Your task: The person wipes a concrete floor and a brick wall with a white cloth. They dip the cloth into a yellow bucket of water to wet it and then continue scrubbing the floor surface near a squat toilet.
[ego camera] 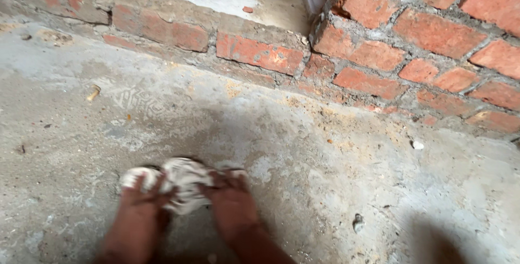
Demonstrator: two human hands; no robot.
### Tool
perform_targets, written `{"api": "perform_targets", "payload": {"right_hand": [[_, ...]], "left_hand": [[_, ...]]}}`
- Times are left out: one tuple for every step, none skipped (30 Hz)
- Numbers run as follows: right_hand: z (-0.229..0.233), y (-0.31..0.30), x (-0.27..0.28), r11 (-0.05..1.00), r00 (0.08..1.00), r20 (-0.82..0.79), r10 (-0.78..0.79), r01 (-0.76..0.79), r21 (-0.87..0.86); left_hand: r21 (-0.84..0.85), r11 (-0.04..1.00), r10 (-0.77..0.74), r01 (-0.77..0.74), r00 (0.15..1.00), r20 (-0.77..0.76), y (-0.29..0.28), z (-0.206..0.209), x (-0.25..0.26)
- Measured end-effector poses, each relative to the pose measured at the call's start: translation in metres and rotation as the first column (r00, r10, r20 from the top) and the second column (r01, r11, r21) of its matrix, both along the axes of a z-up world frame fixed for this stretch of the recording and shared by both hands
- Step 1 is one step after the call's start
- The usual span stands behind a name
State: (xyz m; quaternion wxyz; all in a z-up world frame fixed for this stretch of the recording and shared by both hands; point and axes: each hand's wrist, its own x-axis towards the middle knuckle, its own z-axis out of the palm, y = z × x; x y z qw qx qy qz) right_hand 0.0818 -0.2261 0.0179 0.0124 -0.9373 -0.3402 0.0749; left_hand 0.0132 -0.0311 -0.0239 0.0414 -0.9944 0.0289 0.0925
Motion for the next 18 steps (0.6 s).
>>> {"api": "perform_targets", "payload": {"right_hand": [[0.006,-0.010,0.002,0.999,0.999,0.012,-0.039,0.039,0.003],[0.012,-0.016,0.005,0.997,0.997,0.024,-0.079,0.079,0.007],[0.016,-0.021,0.006,0.990,0.991,0.012,-0.137,0.136,0.023],[0.019,-0.026,0.006,0.980,0.981,-0.004,-0.196,0.196,0.038],[0.020,-0.028,0.007,0.966,0.967,-0.021,-0.253,0.254,0.051],[0.020,-0.027,0.007,0.961,0.964,-0.028,-0.265,0.267,0.068],[0.019,-0.024,0.007,0.956,0.960,-0.036,-0.277,0.279,0.085],[0.016,-0.021,0.007,0.951,0.957,-0.044,-0.287,0.290,0.103],[0.013,-0.017,0.005,0.950,0.962,-0.040,-0.269,0.272,0.155],[0.009,-0.012,0.002,0.945,0.968,-0.036,-0.249,0.251,0.208],[0.006,-0.005,0.000,0.938,0.973,-0.031,-0.230,0.230,0.261],[0.002,0.003,-0.004,0.948,0.982,-0.038,-0.183,0.186,0.256],[-0.002,0.013,-0.010,0.957,0.990,-0.045,-0.136,0.143,0.252],[-0.005,0.023,-0.015,0.964,0.995,-0.051,-0.089,0.099,0.246],[-0.008,0.032,-0.020,0.962,0.998,-0.043,-0.045,0.055,0.268],[-0.011,0.042,-0.027,0.957,0.999,-0.033,0.003,0.007,0.290],[-0.013,0.048,-0.030,0.949,0.999,-0.022,0.050,-0.041,0.313],[-0.013,0.051,-0.033,0.948,0.997,-0.015,0.082,-0.073,0.309]], "left_hand": [[-0.111,0.993,0.046,-0.044,0.999,0.020,-0.013,0.002,0.002],[-0.222,0.972,0.092,-0.082,0.995,0.036,-0.029,0.005,0.004],[-0.331,0.937,0.139,-0.115,0.989,0.048,-0.040,0.011,0.006],[-0.363,0.925,0.137,-0.110,0.989,0.048,-0.047,0.018,0.007],[-0.395,0.913,0.135,-0.105,0.990,0.048,-0.052,0.027,0.007],[-0.427,0.898,0.133,-0.100,0.990,0.048,-0.058,0.037,0.007],[-0.380,0.918,0.108,-0.111,0.994,-0.031,-0.059,0.048,0.006],[-0.330,0.936,0.086,-0.118,0.990,-0.110,-0.051,0.059,0.003],[-0.280,0.953,0.067,-0.119,0.980,-0.190,-0.046,0.066,0.001],[-0.199,0.974,0.070,-0.104,0.982,-0.175,-0.041,0.071,0.000],[-0.116,0.989,0.071,-0.090,0.985,-0.160,-0.031,0.074,0.000],[-0.034,0.997,0.069,-0.075,0.987,-0.145,-0.019,0.074,-0.002],[-0.030,0.993,0.109,-0.114,0.985,-0.133,-0.006,0.074,-0.007],[-0.029,0.988,0.149,-0.154,0.982,-0.119,0.008,0.073,-0.013],[-0.028,0.981,0.188,-0.192,0.976,-0.105,0.021,0.072,-0.018],[-0.064,0.976,0.204,-0.210,0.975,-0.085,0.033,0.072,-0.022],[-0.100,0.969,0.220,-0.226,0.973,-0.064,0.044,0.071,-0.027],[-0.135,0.960,0.241,-0.245,0.969,-0.046,0.051,0.069,-0.032]]}}
